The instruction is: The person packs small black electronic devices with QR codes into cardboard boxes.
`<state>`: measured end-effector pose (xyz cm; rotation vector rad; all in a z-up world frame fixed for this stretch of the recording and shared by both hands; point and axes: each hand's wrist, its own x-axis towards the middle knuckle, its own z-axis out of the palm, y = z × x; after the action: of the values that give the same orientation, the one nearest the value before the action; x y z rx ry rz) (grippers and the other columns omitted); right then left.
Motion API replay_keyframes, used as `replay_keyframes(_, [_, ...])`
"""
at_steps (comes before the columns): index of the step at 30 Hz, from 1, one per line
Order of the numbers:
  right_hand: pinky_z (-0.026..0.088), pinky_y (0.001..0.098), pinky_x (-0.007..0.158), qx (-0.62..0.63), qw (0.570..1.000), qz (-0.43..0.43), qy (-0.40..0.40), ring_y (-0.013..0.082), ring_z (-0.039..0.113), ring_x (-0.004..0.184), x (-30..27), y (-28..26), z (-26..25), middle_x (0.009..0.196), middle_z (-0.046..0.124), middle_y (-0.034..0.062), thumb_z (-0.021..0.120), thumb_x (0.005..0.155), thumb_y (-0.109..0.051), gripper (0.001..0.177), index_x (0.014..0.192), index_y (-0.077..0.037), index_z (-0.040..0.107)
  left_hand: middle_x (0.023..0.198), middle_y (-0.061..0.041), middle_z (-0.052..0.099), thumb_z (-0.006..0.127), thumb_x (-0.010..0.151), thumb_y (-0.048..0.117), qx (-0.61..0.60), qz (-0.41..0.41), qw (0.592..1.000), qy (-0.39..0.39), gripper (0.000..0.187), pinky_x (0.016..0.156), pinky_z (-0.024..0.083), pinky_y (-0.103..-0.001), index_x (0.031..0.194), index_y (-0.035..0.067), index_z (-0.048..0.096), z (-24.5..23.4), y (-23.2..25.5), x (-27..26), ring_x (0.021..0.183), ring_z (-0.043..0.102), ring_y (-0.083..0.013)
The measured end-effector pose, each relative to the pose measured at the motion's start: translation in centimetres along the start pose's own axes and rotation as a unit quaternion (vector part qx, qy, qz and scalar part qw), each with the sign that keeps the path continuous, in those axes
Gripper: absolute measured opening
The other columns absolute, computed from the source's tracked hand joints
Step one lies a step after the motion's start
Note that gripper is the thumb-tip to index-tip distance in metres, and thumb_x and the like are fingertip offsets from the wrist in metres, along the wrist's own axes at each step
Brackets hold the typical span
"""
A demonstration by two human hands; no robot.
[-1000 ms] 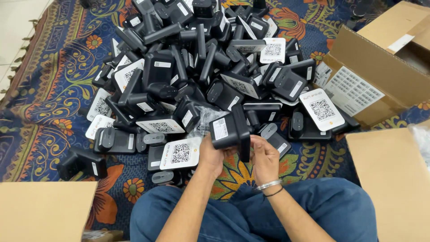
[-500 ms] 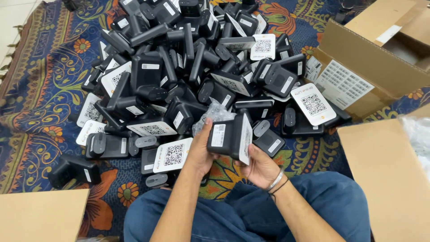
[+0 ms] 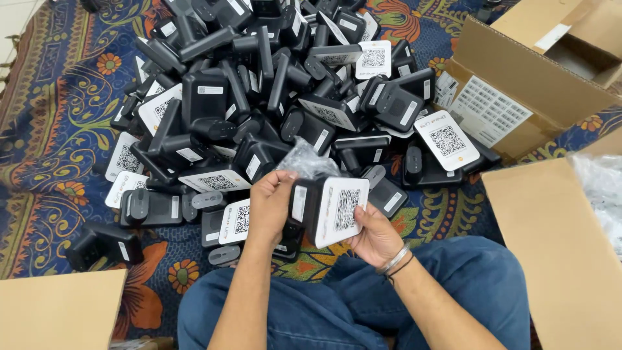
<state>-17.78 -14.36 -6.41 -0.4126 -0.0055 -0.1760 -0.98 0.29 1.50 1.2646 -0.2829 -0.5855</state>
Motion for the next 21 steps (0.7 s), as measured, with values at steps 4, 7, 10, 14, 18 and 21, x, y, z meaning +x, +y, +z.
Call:
replay_keyframes(4, [0.059, 0.0449, 0.093, -0.041, 0.980, -0.076, 0.177, 0.0272, 0.070, 0.112, 0.8, -0.3, 0.9, 0.124, 0.070, 0.0110, 0.066, 0.091, -0.013, 0.038, 0.128, -0.007, 0.058, 0.066, 0.002, 0.063, 0.071, 0.095, 0.018, 0.046, -0.019, 0.998, 0.032, 0.017, 0.043, 0.035, -0.025, 0.094, 0.002, 0.074, -0.5, 0.0, -0.2, 0.049, 0.044, -0.0039])
replay_keyframes(7, [0.059, 0.0400, 0.097, -0.242, 0.960, -0.038, 0.137, 0.0241, 0.072, 0.111, 0.3, -0.8, 0.1, 0.123, 0.071, 0.0154, 0.068, 0.092, -0.004, 0.038, 0.128, 0.002, 0.059, 0.070, 0.002, 0.072, 0.070, 0.097, 0.022, 0.184, 0.151, 0.969, 0.063, 0.019, 0.056, 0.046, -0.022, 0.099, 0.003, 0.076, 1.1, 0.5, -1.2, 0.060, 0.059, -0.0015])
replay_keyframes(10, [0.061, 0.0401, 0.090, -0.496, 0.861, 0.049, 0.103, 0.0233, 0.074, 0.099, 0.2, -0.7, 0.4, 0.114, 0.077, 0.0167, 0.076, 0.087, -0.002, 0.039, 0.123, 0.003, 0.064, 0.055, -0.008, 0.064, 0.071, 0.097, 0.025, 0.368, 0.160, 0.906, 0.138, 0.019, 0.052, 0.042, -0.034, 0.102, 0.008, 0.080, 2.1, 2.5, -2.4, 0.048, 0.055, -0.0182])
replay_keyframes(14, [0.060, 0.0401, 0.083, -0.367, 0.909, -0.015, 0.196, 0.0209, 0.073, 0.097, 0.0, 0.1, 2.7, 0.113, 0.074, 0.0118, 0.073, 0.089, -0.008, 0.039, 0.125, 0.001, 0.062, 0.074, -0.009, 0.074, 0.066, 0.096, 0.026, 0.499, 0.318, 0.806, -0.032, 0.016, 0.059, 0.053, -0.042, 0.094, 0.013, 0.075, 3.1, 1.0, -3.5, 0.064, 0.071, -0.0292])
replay_keyframes(18, [0.062, 0.0405, 0.084, -0.146, 0.955, -0.042, 0.254, 0.0220, 0.073, 0.099, -0.6, 0.5, 4.3, 0.115, 0.071, 0.0104, 0.065, 0.094, -0.020, 0.037, 0.127, -0.003, 0.060, 0.073, -0.011, 0.074, 0.064, 0.096, 0.028, 0.531, 0.268, 0.804, 0.000, 0.020, 0.058, 0.053, -0.048, 0.091, 0.010, 0.068, 5.5, 1.4, -5.0, 0.065, 0.071, -0.0351])
replay_keyframes(21, [0.061, 0.0366, 0.089, -0.011, 0.953, -0.092, 0.287, 0.0215, 0.072, 0.108, -0.5, 1.0, 4.2, 0.123, 0.071, 0.0094, 0.063, 0.093, -0.020, 0.039, 0.129, -0.005, 0.059, 0.069, -0.013, 0.072, 0.067, 0.095, 0.037, 0.578, 0.128, 0.806, 0.015, 0.029, 0.061, 0.055, -0.048, 0.089, 0.009, 0.066, 6.5, 1.8, -5.5, 0.066, 0.071, -0.0362])
